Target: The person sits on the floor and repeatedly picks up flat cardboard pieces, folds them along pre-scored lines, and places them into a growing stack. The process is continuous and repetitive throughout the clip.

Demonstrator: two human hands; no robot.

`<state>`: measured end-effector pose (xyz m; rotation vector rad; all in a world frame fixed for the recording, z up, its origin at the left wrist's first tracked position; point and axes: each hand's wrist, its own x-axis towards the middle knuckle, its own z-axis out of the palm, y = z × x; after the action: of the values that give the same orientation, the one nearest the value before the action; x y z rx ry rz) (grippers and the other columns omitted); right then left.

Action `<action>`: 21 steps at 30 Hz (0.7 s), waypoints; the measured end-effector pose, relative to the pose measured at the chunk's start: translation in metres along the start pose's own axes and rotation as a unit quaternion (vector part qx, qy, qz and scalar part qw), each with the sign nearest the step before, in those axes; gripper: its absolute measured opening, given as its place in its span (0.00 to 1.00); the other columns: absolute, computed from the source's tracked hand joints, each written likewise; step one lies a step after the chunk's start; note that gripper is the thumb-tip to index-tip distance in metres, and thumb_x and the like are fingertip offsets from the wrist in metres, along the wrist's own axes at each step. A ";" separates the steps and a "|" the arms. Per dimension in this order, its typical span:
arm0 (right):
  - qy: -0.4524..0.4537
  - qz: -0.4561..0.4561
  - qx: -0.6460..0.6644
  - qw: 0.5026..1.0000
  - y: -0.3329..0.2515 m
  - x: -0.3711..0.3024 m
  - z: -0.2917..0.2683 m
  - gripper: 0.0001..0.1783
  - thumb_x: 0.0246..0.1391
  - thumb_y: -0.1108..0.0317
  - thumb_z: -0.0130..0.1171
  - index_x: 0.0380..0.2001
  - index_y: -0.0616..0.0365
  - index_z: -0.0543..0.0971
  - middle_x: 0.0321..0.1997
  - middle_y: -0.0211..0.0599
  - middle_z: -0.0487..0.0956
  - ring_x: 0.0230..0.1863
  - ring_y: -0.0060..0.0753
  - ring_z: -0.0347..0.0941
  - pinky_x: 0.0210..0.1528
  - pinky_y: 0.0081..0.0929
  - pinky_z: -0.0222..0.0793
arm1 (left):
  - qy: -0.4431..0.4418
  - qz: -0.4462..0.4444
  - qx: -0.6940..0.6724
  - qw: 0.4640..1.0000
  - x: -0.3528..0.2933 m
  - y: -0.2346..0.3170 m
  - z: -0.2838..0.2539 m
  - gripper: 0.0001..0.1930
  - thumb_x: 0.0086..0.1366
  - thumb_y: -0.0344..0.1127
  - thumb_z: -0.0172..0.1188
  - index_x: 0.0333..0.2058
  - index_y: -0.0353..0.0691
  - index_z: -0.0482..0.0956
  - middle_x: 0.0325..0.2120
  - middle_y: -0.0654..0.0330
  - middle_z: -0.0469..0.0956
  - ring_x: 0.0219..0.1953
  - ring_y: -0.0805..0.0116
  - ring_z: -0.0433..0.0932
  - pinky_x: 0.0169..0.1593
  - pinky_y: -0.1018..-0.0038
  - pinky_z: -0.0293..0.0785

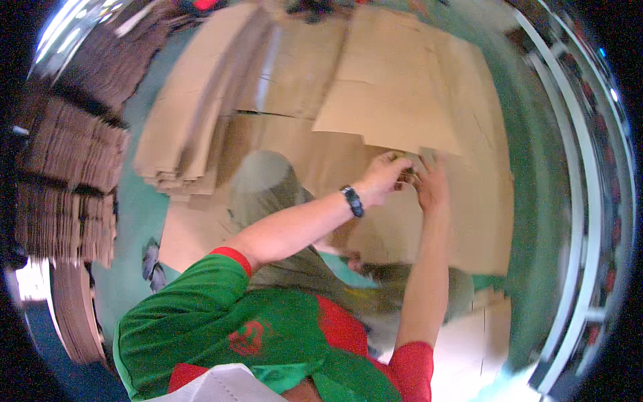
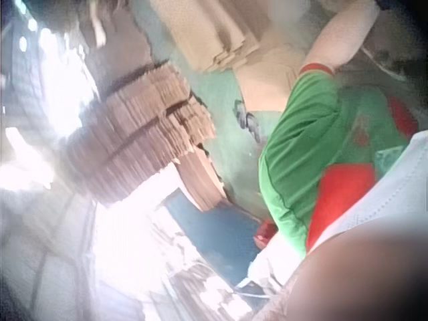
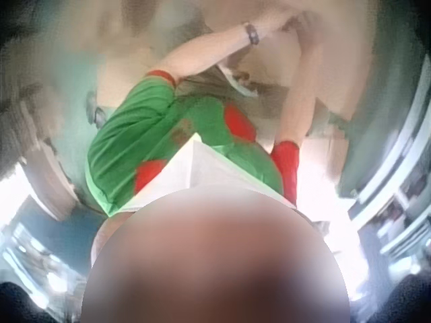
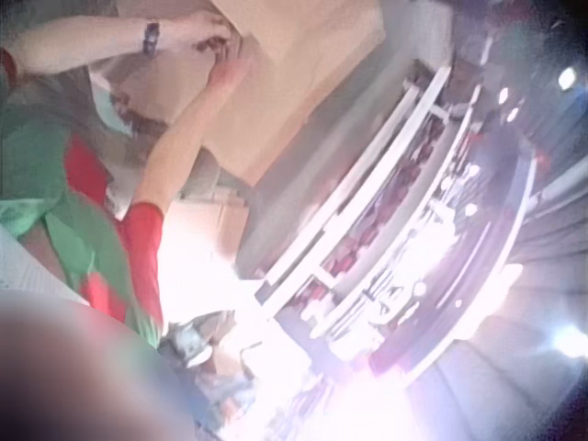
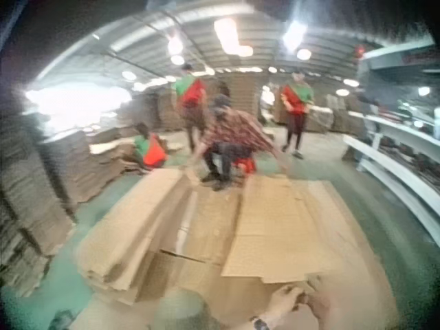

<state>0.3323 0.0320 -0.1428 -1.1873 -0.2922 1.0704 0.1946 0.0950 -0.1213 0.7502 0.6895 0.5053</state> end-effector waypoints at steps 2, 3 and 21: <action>0.033 0.044 0.015 0.998 0.004 0.014 -0.016 0.39 0.65 0.47 0.45 0.70 0.51 0.44 0.68 0.43 0.59 0.57 0.49 0.68 0.50 0.39 0.72 | -0.050 -0.035 0.032 0.998 -0.008 -0.025 0.008 0.09 0.65 0.38 0.57 0.37 0.40 0.74 0.28 0.61 0.78 0.26 0.72 0.78 0.27 0.78 0.74; 0.030 0.046 0.027 0.998 0.009 0.017 -0.024 0.39 0.64 0.48 0.48 0.69 0.53 0.47 0.67 0.44 0.61 0.54 0.48 0.70 0.47 0.36 0.72 | -0.037 0.002 0.125 0.992 -0.008 -0.033 0.004 0.10 0.66 0.40 0.57 0.38 0.40 0.74 0.29 0.61 0.79 0.27 0.72 0.78 0.28 0.77 0.74; 0.307 0.047 -0.313 0.897 0.130 0.070 -0.201 0.42 0.53 0.59 0.61 0.66 0.64 0.56 0.63 0.52 0.64 0.50 0.39 0.72 0.45 0.32 0.74 | 0.308 -0.075 0.438 0.841 0.128 -0.073 -0.256 0.25 0.57 0.44 0.60 0.44 0.26 0.75 0.35 0.47 0.77 0.37 0.57 0.77 0.38 0.64 0.73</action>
<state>0.4381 -0.0365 -0.3576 -2.0707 -0.0763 0.6312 0.1086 0.2429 -0.3618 1.3956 1.6302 0.2546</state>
